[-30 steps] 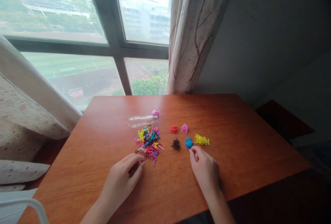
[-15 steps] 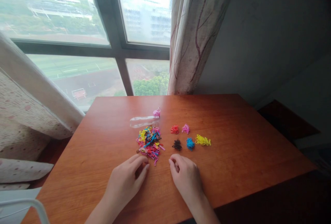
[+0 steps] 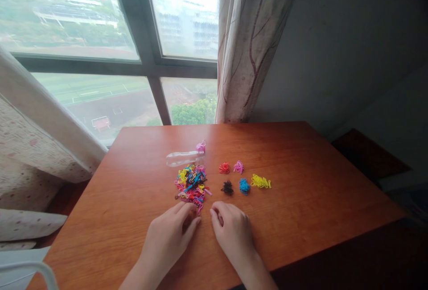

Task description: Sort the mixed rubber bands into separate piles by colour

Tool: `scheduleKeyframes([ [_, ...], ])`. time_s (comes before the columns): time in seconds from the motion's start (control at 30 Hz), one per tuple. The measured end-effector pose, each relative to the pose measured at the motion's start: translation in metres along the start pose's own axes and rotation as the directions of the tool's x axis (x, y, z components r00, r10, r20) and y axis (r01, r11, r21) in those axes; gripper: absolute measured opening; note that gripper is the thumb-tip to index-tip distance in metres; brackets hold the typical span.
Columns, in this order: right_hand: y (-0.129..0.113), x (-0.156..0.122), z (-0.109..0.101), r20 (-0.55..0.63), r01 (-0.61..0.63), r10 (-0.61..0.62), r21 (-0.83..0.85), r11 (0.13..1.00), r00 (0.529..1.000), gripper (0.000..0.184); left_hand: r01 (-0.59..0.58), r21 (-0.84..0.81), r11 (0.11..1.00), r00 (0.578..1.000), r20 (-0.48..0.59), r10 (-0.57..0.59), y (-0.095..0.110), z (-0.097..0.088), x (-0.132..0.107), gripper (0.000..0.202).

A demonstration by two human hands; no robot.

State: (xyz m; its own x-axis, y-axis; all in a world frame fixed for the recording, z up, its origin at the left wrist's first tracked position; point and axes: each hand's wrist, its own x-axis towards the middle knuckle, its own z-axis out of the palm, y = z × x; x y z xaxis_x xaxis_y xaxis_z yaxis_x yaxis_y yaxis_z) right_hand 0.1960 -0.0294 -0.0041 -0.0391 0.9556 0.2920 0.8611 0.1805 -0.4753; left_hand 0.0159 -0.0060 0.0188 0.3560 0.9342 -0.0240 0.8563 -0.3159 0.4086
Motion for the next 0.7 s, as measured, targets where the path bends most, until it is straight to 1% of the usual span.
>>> scheduleKeyframes([
  [0.13,0.002,-0.001,0.003,0.011,-0.015,0.015,0.006,1.000,1.000,0.016,0.028,-0.004,1.000,0.999,0.035,-0.028,0.001,0.000,-0.001,0.013],
  [0.27,0.003,-0.001,0.003,0.033,-0.026,0.025,0.018,1.000,0.999,0.014,0.056,0.035,0.998,0.996,0.063,-0.059,0.006,0.001,0.000,0.014],
  [0.43,0.001,0.000,0.001,0.045,-0.028,0.026,0.033,0.999,0.999,0.015,0.023,0.085,0.996,0.999,0.035,-0.026,0.009,0.007,0.003,0.020],
  [0.7,0.000,0.001,-0.001,0.052,-0.035,0.033,0.044,0.998,0.998,0.016,-0.004,0.095,0.995,1.000,0.008,0.004,0.003,0.012,0.001,0.024],
])
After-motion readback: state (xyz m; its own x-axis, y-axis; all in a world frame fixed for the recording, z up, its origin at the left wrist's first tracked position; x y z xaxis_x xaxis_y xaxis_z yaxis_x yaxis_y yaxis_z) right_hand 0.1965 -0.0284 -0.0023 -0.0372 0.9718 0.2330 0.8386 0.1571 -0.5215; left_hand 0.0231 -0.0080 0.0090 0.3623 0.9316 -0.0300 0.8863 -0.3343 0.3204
